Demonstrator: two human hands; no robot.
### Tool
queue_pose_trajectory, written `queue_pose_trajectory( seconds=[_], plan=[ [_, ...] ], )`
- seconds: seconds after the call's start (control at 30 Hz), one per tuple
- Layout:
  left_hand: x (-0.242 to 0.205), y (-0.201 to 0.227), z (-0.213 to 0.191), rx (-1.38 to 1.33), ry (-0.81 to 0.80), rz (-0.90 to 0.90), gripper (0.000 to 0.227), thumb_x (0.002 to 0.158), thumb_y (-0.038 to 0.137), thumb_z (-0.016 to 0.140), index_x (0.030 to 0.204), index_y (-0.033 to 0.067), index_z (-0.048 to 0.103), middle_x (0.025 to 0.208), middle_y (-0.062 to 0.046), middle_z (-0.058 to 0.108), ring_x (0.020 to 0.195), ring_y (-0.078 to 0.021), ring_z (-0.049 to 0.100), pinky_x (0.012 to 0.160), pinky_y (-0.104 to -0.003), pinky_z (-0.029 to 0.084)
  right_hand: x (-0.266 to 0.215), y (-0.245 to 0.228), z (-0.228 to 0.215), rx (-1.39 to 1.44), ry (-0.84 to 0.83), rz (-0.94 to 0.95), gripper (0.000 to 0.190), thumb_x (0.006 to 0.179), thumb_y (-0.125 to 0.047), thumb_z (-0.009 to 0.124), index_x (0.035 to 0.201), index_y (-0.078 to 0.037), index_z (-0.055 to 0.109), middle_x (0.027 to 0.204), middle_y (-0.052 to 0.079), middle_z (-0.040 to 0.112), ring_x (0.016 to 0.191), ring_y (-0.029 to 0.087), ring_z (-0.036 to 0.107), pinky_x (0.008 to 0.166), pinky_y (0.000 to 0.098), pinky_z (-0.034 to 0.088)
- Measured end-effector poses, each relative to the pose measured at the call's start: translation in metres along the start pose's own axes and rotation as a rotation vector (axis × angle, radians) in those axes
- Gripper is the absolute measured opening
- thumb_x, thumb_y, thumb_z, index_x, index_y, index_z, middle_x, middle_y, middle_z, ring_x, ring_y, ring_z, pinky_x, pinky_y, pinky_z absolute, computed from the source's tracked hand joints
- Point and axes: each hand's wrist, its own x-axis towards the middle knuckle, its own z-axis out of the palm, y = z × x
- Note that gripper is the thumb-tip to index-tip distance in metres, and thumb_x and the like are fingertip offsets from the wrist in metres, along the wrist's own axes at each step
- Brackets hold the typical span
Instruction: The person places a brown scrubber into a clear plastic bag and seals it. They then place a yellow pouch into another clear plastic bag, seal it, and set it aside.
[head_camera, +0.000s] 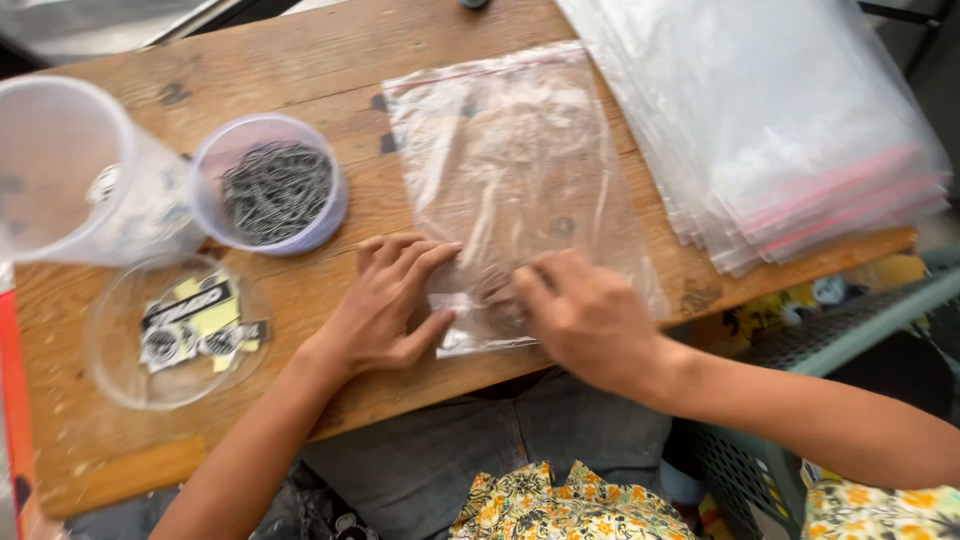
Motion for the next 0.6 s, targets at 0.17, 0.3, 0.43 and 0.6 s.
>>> queue_pose_trajectory(
  seconds=[0.17,0.3,0.43,0.6],
  plan=[
    [-0.007,-0.007,0.003,-0.041,-0.014,-0.013,0.079,0.069,0.023,0.053,0.147,0.0113,0.043,0.128,-0.007,0.058,0.123,-0.0275,0.05,0.101,-0.045,0.024,0.016,-0.047,0.034,0.1,0.115,-0.228,0.018,0.09,-0.017,0.056,0.106,-0.009,0.06,0.088,0.009,0.052,0.073,0.024,0.057,0.051,0.0285,0.044],
    [-0.003,-0.003,0.0,-0.024,-0.016,0.008,0.07,0.077,0.025,0.055,0.145,0.0107,0.047,0.126,-0.009,0.06,0.123,-0.029,0.052,0.103,-0.048,0.024,0.008,-0.034,0.017,0.447,0.046,-0.367,0.015,0.092,-0.013,0.054,0.104,-0.008,0.062,0.087,0.008,0.054,0.074,0.024,0.057,0.054,0.0284,0.046],
    [-0.004,-0.003,0.003,0.043,0.015,0.039,0.073,0.082,0.035,0.059,0.148,0.0083,0.043,0.126,-0.011,0.058,0.124,-0.0313,0.05,0.103,-0.048,0.025,0.023,0.0,0.008,0.777,-0.096,-0.281,0.017,0.081,-0.014,0.068,0.096,-0.009,0.064,0.097,0.012,0.065,0.09,0.034,0.068,0.067,0.0389,0.056],
    [-0.01,-0.004,0.014,0.149,0.193,0.038,0.105,0.071,0.052,0.074,0.152,0.0058,0.026,0.137,-0.022,0.038,0.127,-0.0442,0.035,0.105,-0.053,0.027,0.066,0.014,0.043,0.578,-0.013,-0.196,0.02,0.082,-0.02,0.07,0.1,-0.013,0.065,0.098,0.006,0.063,0.09,0.03,0.067,0.07,0.0387,0.056]
  ],
)
